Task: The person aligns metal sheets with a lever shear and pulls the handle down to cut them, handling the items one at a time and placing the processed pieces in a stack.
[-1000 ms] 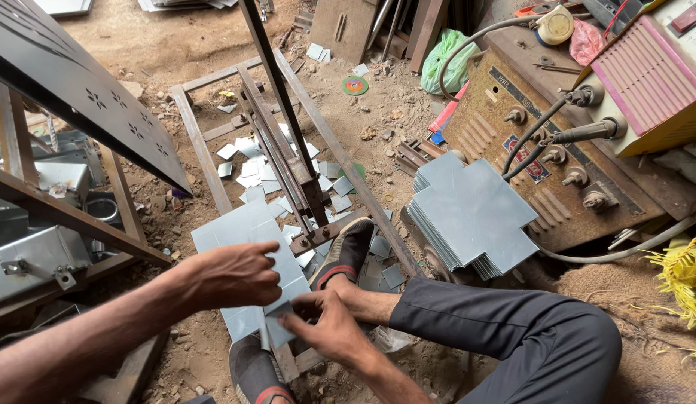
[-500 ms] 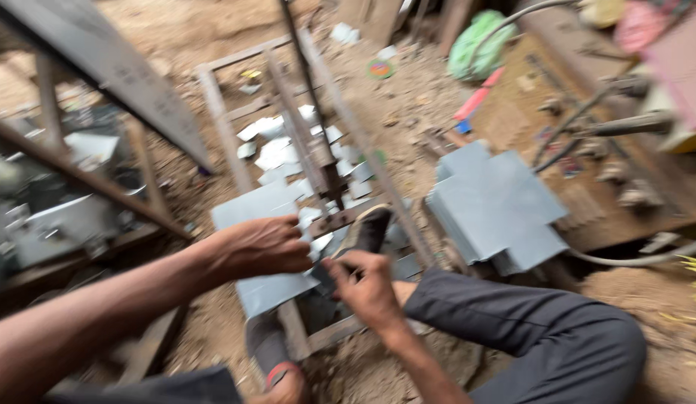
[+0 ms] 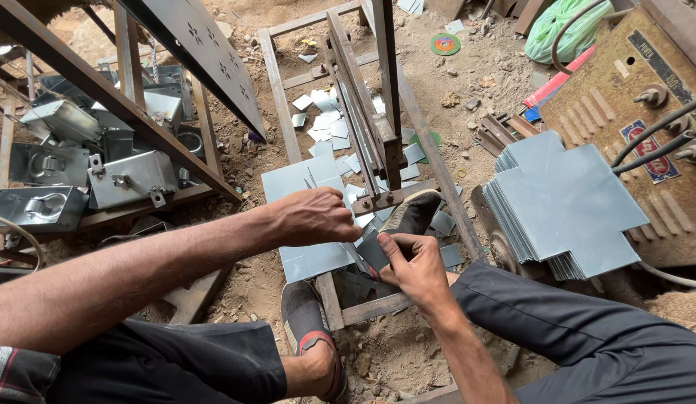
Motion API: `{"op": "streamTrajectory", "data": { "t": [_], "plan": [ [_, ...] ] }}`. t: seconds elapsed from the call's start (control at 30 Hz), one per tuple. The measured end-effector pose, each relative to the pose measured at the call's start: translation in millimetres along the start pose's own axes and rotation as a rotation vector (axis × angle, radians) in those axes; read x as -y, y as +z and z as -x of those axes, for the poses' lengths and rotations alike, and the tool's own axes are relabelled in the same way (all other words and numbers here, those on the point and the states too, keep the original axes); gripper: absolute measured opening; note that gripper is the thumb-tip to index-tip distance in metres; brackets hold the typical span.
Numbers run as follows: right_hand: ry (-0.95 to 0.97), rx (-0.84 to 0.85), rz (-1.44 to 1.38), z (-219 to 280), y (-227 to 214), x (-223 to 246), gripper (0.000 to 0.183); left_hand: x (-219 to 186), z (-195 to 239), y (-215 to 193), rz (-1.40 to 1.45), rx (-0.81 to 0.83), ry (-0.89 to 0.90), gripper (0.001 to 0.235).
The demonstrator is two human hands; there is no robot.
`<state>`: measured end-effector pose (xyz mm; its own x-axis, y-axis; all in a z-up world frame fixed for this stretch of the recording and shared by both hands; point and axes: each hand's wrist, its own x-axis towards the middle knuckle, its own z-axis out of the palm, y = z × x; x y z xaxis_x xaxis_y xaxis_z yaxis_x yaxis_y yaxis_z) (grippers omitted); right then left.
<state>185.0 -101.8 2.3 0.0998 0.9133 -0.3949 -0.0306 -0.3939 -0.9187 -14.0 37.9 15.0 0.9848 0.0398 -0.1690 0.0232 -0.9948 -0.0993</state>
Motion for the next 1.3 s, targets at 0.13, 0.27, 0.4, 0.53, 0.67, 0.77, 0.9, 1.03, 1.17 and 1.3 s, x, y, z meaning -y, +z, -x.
{"op": "streamTrajectory", "data": {
  "t": [0.13,0.27,0.4,0.53,0.67,0.77,0.9,1.03,1.17,1.3],
  "plan": [
    [0.050,0.016,-0.177,-22,-5,-41,0.028,-2,3,3,-0.009,-0.058,0.004,0.008],
    [0.336,0.281,-0.505,-41,8,-83,0.033,-8,2,-3,-0.023,-0.116,0.055,0.009],
    [0.343,0.362,-0.437,-45,-6,-81,0.029,-11,1,-14,0.102,-0.181,0.065,0.011],
    [0.255,0.327,-0.321,-42,-12,-76,0.026,-10,-7,-24,0.094,-0.070,0.013,0.014],
    [0.082,0.275,-0.316,-43,-4,-64,0.027,-2,-13,-25,0.145,-0.026,-0.042,0.011],
    [0.011,0.157,-0.180,-32,-8,-41,0.031,3,-14,-21,0.173,0.085,-0.117,0.012],
    [-0.577,-0.186,0.370,-11,-9,-11,0.045,1,-13,-16,0.225,-0.015,-0.188,0.010],
    [-0.941,-0.310,0.593,-7,-6,-5,0.041,1,-13,-11,0.269,-0.007,-0.227,0.015],
    [-0.142,-0.037,0.170,-15,-17,-8,0.050,2,-13,-5,0.265,-0.063,-0.207,0.014],
    [0.230,0.078,-0.244,-29,-24,-25,0.039,2,-16,-5,0.243,-0.002,-0.192,0.011]
  ]
}}
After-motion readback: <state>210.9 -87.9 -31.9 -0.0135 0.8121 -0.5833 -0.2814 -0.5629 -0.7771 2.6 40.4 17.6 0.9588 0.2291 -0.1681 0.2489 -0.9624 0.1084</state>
